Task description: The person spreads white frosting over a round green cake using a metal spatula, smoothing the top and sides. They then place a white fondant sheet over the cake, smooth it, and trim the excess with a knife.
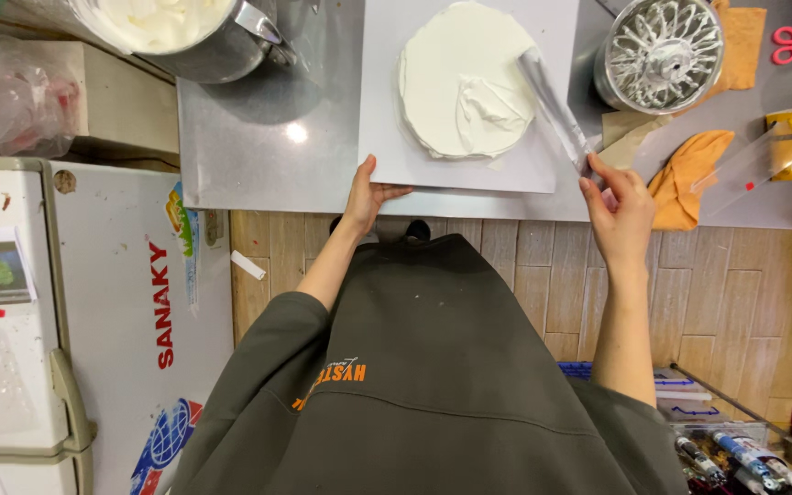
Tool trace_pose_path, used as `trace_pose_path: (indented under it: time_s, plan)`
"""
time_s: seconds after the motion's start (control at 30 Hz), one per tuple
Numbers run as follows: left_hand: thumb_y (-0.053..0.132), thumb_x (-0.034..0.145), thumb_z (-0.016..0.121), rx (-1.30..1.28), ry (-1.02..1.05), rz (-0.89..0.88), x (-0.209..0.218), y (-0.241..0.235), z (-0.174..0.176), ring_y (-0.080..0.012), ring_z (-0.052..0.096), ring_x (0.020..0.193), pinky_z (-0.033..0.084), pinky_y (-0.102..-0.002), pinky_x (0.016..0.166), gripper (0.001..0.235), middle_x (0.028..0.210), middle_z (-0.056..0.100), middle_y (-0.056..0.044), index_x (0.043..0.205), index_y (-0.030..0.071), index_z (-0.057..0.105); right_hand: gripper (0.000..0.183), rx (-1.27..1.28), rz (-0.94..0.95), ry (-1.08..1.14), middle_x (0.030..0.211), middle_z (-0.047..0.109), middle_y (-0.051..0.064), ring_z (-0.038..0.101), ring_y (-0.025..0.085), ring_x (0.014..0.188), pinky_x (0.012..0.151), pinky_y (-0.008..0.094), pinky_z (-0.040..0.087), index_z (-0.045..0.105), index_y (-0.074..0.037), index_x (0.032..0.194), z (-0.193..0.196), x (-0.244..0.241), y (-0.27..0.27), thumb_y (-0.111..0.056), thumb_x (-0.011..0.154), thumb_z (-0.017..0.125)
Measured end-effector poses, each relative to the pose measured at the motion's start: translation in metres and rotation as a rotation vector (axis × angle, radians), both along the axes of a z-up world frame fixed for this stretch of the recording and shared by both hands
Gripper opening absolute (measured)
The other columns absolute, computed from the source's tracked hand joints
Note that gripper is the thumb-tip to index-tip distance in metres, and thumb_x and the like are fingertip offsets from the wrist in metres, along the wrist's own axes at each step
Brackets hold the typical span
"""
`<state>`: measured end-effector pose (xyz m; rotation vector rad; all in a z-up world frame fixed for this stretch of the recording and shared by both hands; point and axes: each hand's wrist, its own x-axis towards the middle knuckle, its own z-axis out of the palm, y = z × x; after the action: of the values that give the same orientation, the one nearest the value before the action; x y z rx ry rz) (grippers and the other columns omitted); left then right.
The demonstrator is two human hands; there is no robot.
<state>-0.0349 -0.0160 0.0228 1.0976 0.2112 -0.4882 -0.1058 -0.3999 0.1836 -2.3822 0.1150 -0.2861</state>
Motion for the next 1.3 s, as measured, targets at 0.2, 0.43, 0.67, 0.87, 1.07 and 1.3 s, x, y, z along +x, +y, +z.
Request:
trace_pose_path:
  time_s: [0.2,0.43,0.67,0.87,1.07,1.3]
  plan:
    - [0.054,0.105,0.036,-0.044,0.026,0.052,-0.007,0.018,-0.003,-0.0313,0.072,0.106,0.061,-0.047,0.095,0.074,0.123,0.065,-0.029,0.138,-0.012,0.045,0.034,0.018,0.017,0.019,0.094,0.061,0.007,0.051,0.015,0.073,0.069,0.029,0.044,0.073,-0.009,0.133,0.008,0.003,0.006,-0.014,0.1,0.079]
    - [0.077,0.092,0.028,0.036,0.063,-0.136,-0.006,0.046,0.004,-0.0431,0.065,0.124,0.037,-0.051,0.112,0.104,0.151,0.047,-0.032,0.158,-0.002,0.018,0.032,-0.082,0.06,0.046,0.097,0.064,0.009,0.057,0.018,0.076,0.072,0.032,0.048,0.075,-0.013,0.133,0.008,0.016,0.023,-0.018,0.101,0.079]
    - [0.099,0.07,0.006,-0.075,0.058,-0.059,-0.001,0.031,0.017,-0.0412,0.027,0.155,0.032,-0.058,0.124,0.135,0.169,0.02,-0.026,0.164,0.002,0.003,0.028,-0.126,0.193,0.109,0.096,0.065,0.007,0.06,0.019,0.073,0.069,0.033,0.049,0.077,-0.014,0.122,0.006,0.004,0.035,-0.018,0.095,0.08]
    - [0.101,0.063,0.008,-0.261,0.095,-0.168,0.007,0.032,0.017,-0.0445,0.023,0.155,0.024,-0.06,0.125,0.138,0.171,0.01,-0.024,0.165,0.009,-0.006,0.029,-0.094,0.198,0.003,0.103,0.065,0.006,0.062,0.019,0.085,0.074,0.032,0.05,0.074,-0.014,0.131,0.003,0.011,0.024,-0.016,0.102,0.078]
    - [0.098,0.062,0.012,-0.306,0.138,0.023,0.031,0.043,0.006,-0.0457,0.022,0.153,0.027,-0.07,0.118,0.133,0.168,0.012,-0.024,0.163,0.012,-0.001,0.029,-0.198,0.074,0.006,0.099,0.065,0.006,0.061,0.02,0.078,0.071,0.034,0.049,0.077,-0.017,0.129,-0.001,0.016,0.021,-0.018,0.101,0.081]
    - [0.099,0.064,0.007,-0.487,0.179,-0.107,0.021,0.037,-0.004,-0.0435,0.014,0.158,0.021,-0.063,0.127,0.133,0.172,0.006,-0.02,0.166,0.014,0.002,0.031,-0.152,0.192,0.012,0.1,0.066,0.008,0.063,0.021,0.076,0.069,0.034,0.049,0.076,-0.016,0.129,-0.005,0.027,0.025,-0.016,0.098,0.081]
